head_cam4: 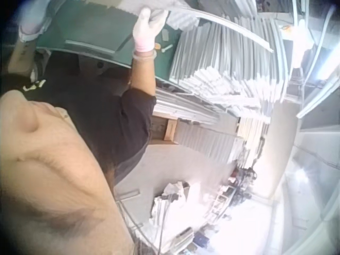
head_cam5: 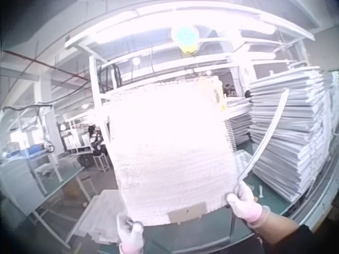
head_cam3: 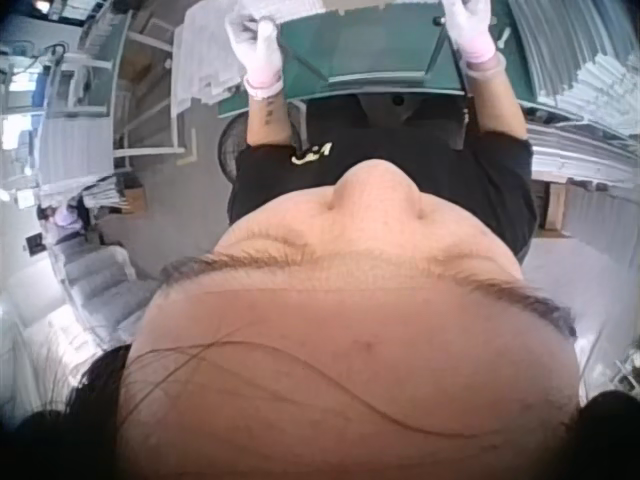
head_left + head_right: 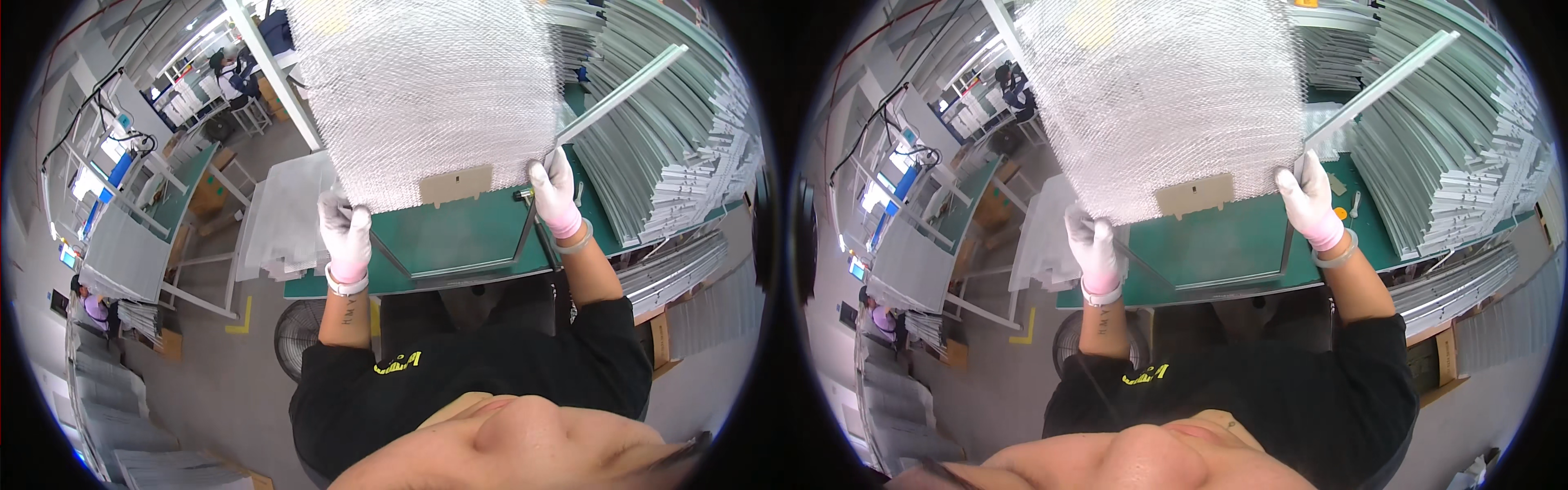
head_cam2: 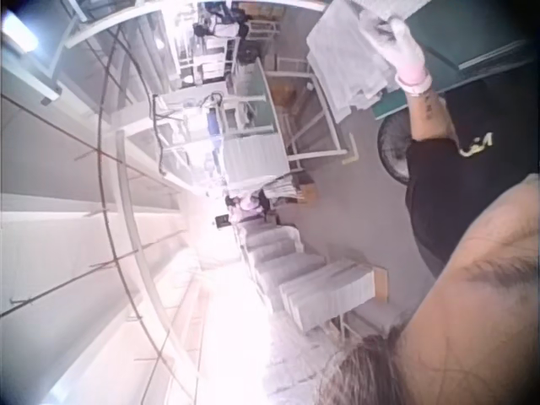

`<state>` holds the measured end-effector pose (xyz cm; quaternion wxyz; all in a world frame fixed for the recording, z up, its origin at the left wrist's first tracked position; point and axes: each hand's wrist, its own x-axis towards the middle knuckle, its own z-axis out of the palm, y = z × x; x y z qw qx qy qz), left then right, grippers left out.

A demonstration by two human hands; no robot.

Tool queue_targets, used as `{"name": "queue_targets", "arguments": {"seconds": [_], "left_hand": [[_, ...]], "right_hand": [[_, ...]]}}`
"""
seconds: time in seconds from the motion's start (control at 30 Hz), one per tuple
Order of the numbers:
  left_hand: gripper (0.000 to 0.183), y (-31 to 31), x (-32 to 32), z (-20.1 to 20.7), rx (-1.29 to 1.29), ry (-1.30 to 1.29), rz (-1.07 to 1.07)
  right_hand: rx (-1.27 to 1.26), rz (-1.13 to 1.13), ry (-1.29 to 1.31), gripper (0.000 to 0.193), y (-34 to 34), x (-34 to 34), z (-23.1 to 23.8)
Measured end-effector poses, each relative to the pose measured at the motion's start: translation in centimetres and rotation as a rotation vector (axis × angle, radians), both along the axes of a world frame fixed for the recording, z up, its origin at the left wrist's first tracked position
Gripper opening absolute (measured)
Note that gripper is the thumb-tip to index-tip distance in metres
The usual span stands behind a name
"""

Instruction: The person assembles metal frames by placing a mesh sheet on a workbench, positioning a plastic guide, and inserting metal bars into the mesh. They then use a power drill to secure the bars to the mesh, repeating the process for multiple units.

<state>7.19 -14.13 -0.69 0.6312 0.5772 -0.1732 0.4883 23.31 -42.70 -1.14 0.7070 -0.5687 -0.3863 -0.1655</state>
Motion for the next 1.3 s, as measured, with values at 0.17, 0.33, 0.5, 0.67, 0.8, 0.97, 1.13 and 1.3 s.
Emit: {"name": "queue_targets", "arguments": {"seconds": [0.17, 0.33, 0.5, 0.67, 0.8, 0.97, 1.13, 1.3], "left_hand": [[0.03, 0.2, 0.0, -0.4, 0.072, -0.055, 0.074], [0.032, 0.8, -2.2, -0.2, -0.009, 0.226, -0.044], [0.039, 1.4, -0.7, -0.8, 0.076, 0.227, 0.015], [0.038, 0.7, -0.1, -0.1, -0.061, 0.252, -0.147], [0.022, 0.2, 1.1, -0.3, -0.06, 0.285, -0.014], [0.011, -0.4, 1.7, -0.3, -0.03, 0.289, 0.164], [0.009, -1.0, 1.9, -0.5, 0.006, 0.299, 0.264], [0.012, 1.0, 2.1, -2.2, -0.019, 0.353, 0.142]], "right_hand": [[0.039, 0.054, 0.031, 0.027, 1.3, -1.4, 0.2], [0.065, 0.074, -0.05, 0.021, 2.7, -1.8, 0.1], [0.15, 0.055, -0.017, 0.014, 3.9, -1.9, -0.5], [0.119, 0.057, 0.064, 0.038, 2.9, -1.0, -1.9], [0.121, 0.131, 0.141, 0.026, 1.7, -0.1, -1.5], [0.038, -0.168, 0.148, 0.024, 2.6, -1.6, -0.7], [0.024, -0.291, 0.042, 0.032, 2.9, -1.2, -1.7], [0.089, -0.064, 0.23, 0.016, 3.5, -2.2, 0.2]]}}
